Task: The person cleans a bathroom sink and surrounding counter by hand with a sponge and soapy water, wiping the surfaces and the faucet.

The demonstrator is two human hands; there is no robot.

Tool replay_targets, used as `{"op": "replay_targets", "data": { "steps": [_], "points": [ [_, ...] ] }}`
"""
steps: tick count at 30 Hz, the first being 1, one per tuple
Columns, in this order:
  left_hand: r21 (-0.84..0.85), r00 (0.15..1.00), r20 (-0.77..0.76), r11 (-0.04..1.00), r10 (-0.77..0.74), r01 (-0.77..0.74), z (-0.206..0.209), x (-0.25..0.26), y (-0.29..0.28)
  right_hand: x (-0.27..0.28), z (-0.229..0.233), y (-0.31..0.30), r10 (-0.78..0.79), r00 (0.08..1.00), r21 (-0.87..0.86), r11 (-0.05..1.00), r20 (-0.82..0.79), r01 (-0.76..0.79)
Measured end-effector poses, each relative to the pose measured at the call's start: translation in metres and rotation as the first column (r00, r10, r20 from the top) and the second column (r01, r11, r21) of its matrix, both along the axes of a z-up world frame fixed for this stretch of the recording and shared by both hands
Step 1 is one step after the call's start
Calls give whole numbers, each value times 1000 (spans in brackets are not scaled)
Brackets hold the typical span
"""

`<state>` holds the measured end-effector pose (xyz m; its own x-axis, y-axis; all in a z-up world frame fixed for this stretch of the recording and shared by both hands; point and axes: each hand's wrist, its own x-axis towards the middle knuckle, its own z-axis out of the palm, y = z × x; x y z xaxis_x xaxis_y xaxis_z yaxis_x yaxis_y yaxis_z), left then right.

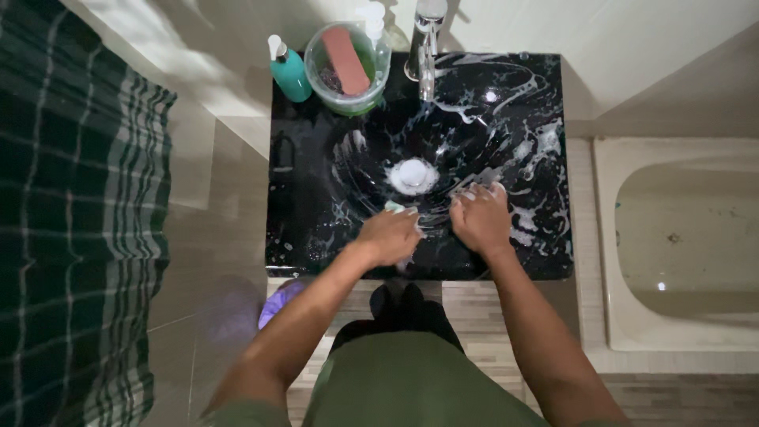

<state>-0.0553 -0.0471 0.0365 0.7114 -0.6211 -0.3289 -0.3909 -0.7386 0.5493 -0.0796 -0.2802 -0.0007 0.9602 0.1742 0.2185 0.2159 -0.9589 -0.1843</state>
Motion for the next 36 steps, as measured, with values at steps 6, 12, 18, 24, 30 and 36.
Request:
{"op": "replay_targets", "data": {
  "steps": [6, 12, 18, 24, 30, 36],
  "points": [
    [373, 993, 115, 928, -27, -18, -36, 54, 19, 2, 4, 2, -8, 1000, 24, 1000, -5, 8],
    [378, 930, 363, 904, 56, -202, -80, 89, 26, 1, 6, 4, -24, 999, 8, 1000, -41, 25],
    [256, 985, -163, 967, 61, -17, -46, 26, -38, 0, 0, 1, 2, 999, -11, 1000, 45, -2],
    [114, 988, -156, 993, 0, 18, -25, 11, -38, 1, -8, -4, 33, 998, 9, 999, 44, -33],
    [450, 951, 298, 891, -80, -66, -50, 57, 15, -1, -12, -7, 44, 997, 26, 999, 63, -45],
    [351, 996, -93, 935, -18, 50, -43, 28, -18, -1, -20, -7, 0, 998, 38, 999, 69, -3]
  ]
}}
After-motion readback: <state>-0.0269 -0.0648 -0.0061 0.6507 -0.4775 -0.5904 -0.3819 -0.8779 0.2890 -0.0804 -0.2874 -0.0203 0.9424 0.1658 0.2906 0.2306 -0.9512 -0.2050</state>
